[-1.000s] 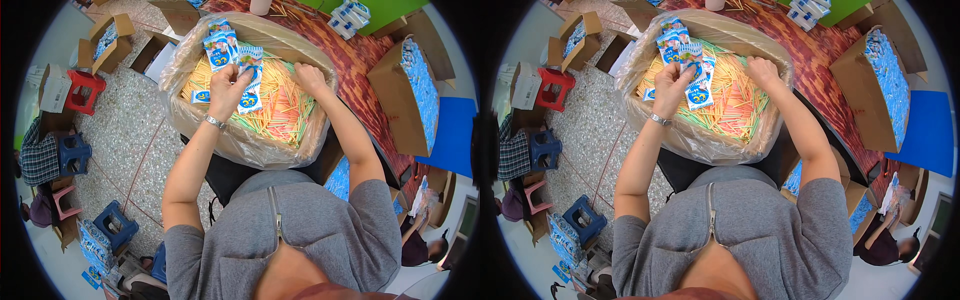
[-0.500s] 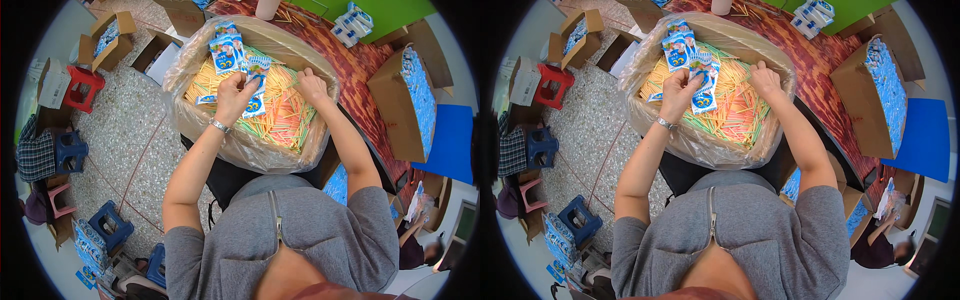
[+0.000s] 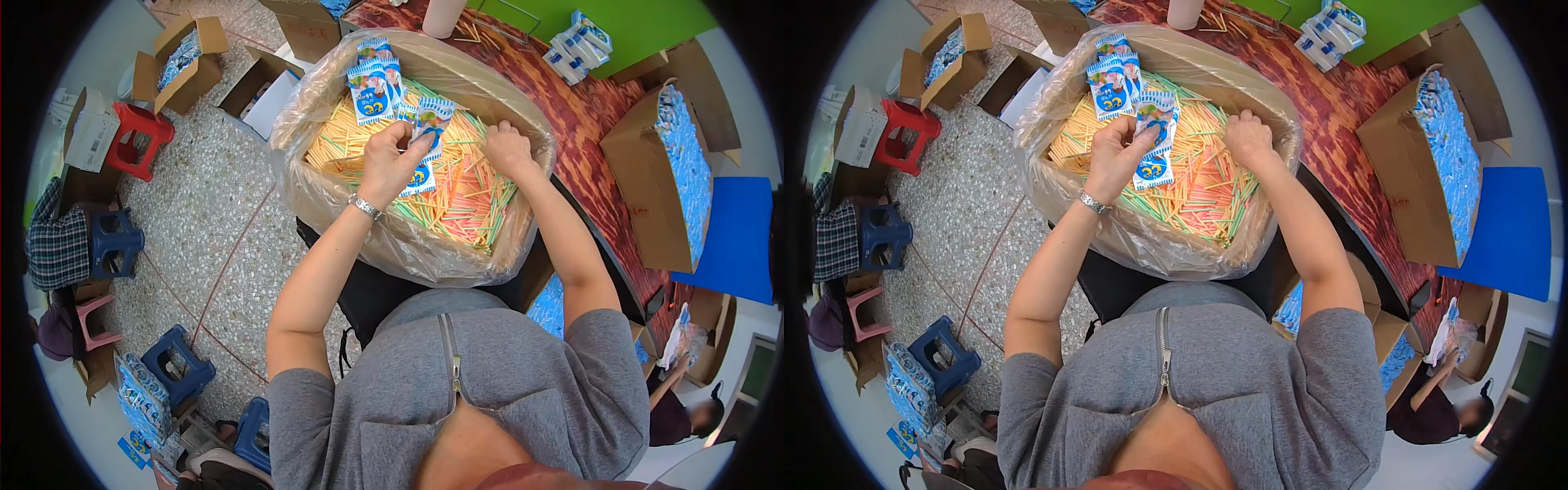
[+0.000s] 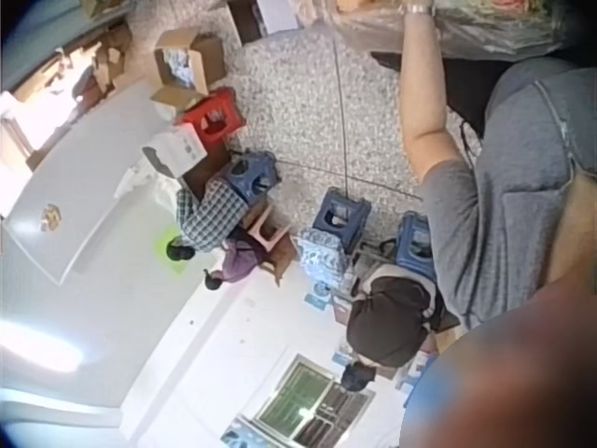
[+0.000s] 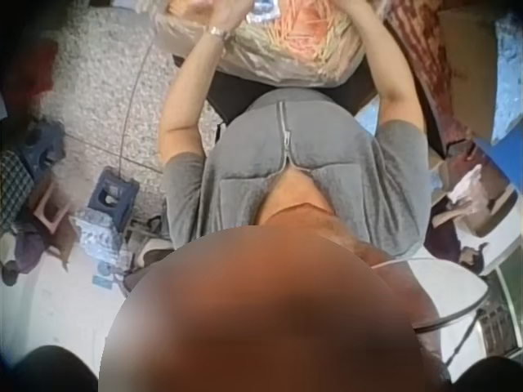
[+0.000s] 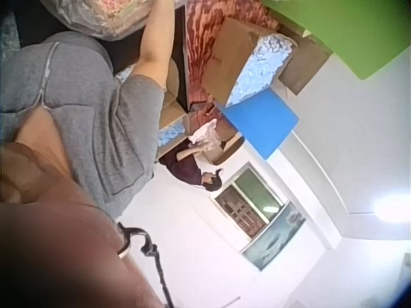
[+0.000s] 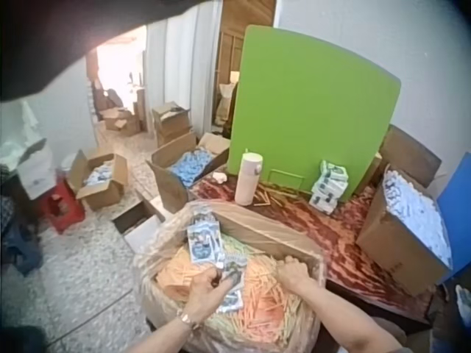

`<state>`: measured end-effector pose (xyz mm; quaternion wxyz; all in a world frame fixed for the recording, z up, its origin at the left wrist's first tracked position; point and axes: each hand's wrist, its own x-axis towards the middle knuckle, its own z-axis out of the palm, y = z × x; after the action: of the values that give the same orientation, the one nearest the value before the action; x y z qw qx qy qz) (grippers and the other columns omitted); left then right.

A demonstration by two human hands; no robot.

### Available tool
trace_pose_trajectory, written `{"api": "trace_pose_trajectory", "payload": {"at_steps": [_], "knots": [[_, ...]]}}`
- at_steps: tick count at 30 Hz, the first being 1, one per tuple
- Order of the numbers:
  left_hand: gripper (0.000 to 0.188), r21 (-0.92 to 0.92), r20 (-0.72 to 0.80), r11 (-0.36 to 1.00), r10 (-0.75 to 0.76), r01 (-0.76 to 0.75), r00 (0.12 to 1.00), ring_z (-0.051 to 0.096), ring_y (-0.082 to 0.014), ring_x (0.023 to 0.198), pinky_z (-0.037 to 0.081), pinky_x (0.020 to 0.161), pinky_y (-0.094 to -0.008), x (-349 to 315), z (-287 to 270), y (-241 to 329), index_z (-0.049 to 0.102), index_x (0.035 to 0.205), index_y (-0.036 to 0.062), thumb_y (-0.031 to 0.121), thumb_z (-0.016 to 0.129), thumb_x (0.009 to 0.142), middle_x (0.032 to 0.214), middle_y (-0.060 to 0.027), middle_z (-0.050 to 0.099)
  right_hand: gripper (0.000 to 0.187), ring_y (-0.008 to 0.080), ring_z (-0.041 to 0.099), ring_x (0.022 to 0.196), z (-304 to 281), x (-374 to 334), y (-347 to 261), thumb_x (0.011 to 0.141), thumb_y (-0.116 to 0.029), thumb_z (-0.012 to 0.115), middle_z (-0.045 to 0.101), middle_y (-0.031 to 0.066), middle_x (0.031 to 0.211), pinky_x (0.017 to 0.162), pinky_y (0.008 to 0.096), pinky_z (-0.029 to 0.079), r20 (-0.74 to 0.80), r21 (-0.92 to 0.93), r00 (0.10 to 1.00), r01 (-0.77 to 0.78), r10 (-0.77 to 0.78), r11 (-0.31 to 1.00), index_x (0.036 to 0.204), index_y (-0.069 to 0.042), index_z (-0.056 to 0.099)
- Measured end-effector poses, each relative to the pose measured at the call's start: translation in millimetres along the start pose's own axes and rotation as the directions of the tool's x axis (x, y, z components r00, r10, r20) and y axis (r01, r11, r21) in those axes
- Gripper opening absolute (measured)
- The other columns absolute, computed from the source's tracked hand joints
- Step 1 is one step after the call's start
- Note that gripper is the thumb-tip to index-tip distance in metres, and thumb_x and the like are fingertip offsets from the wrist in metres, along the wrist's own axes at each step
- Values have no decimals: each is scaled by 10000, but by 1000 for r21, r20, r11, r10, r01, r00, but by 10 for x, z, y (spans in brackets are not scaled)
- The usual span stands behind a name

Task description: The recorder is counting, stacking, and organizing small blue sachets from a large box into specific groups.

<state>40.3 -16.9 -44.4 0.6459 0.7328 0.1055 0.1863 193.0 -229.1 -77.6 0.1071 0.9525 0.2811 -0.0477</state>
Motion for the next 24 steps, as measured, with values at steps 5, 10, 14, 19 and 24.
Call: {"api": "trace_pose_trajectory", "payload": {"at_steps": [5,10,14,19,24], "knots": [[267,14,9,1000,9,-9,1000,467,-63,538,385,503,-257,-22,-13,97,593,720,23,223,731,830,583,-3,550,241,358,615,1008,15,-29,-9,891,-110,476,622,207,1030,806,451,541,-51,-22,995,89,-90,996,1030,29,617],[267,-4,9,1000,10,-10,1000,476,-60,541,389,504,-258,-10,4,187,596,728,20,226,727,836,587,-1,564,233,339,617,972,53,-13,8,881,-119,478,636,189,994,794,445,542,-99,-42,985,135,-138,990,983,19,636],[278,12,10,1000,12,-12,1000,442,-49,535,368,490,-248,9,15,150,583,717,22,227,723,843,579,22,532,215,336,603,965,8,-42,26,873,-120,478,645,171,978,749,456,531,-128,-38,976,172,-176,984,940,10,635],[292,-54,-36,998,-23,21,999,407,-33,541,343,480,-239,98,90,177,560,697,27,217,724,847,584,45,500,158,328,598,925,-352,-117,88,876,-128,490,658,161,912,668,469,489,-301,-106,886,338,-354,935,887,-16,601],[150,-545,-48,827,-196,139,979,473,-14,655,385,576,-213,264,378,259,652,840,37,171,692,893,746,30,614,166,271,639,795,-518,-68,266,963,-189,491,665,113,808,622,407,485,-232,333,910,407,-345,850,927,-43,560]]}}
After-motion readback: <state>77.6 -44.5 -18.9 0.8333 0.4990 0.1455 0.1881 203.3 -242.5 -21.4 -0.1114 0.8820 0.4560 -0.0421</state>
